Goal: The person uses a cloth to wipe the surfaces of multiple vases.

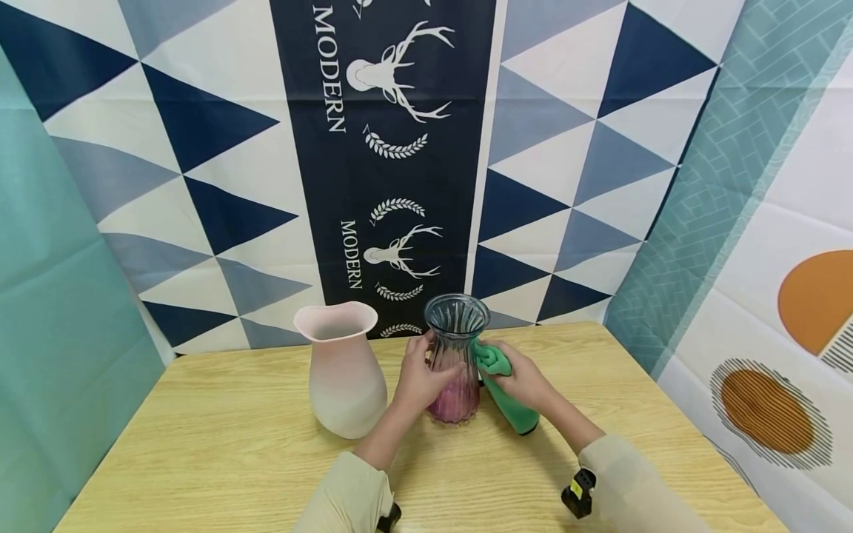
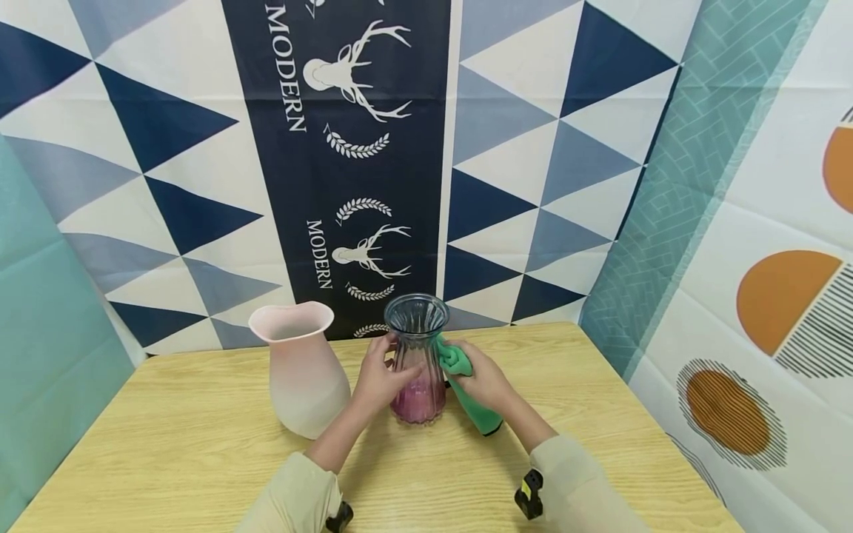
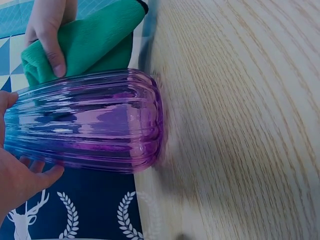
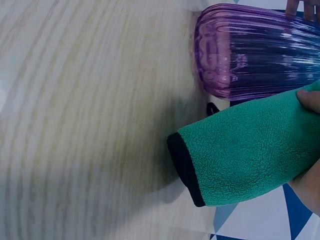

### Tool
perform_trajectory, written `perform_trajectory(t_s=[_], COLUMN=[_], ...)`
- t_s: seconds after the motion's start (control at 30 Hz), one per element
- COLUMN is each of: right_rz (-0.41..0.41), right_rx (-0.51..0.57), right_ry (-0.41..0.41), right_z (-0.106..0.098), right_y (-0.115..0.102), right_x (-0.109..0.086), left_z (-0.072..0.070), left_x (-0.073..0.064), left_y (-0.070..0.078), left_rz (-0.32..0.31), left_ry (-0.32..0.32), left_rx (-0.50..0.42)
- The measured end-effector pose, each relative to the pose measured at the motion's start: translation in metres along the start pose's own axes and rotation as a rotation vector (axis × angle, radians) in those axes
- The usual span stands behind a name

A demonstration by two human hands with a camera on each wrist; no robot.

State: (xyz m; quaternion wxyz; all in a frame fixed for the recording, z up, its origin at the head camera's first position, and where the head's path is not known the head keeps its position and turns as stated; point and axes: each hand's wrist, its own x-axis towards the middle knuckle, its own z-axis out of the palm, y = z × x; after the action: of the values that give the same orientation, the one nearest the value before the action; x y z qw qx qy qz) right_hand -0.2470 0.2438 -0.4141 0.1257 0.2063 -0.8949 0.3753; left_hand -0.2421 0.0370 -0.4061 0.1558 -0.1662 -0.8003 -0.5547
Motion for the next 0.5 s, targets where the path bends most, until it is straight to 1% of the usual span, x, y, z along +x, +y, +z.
perform_trajectory(t_s=[0.27, 0.5], right_rz=[0.003, -0.007], right_rx=[-0.043, -0.116], right_ry=[-0.037, -0.076], right_z=[0.004, 0.006], right_y=[0.009, 0.015], right_x=[-0.006, -0.009], left_z=[0.0, 0.0], left_x=[-0.001, -0.001], left_y=[0.001, 0.001], left_rz=[-0.011, -0.015], left_ry=[-0.005, -0.003], left_rx=[-0.003, -0.011])
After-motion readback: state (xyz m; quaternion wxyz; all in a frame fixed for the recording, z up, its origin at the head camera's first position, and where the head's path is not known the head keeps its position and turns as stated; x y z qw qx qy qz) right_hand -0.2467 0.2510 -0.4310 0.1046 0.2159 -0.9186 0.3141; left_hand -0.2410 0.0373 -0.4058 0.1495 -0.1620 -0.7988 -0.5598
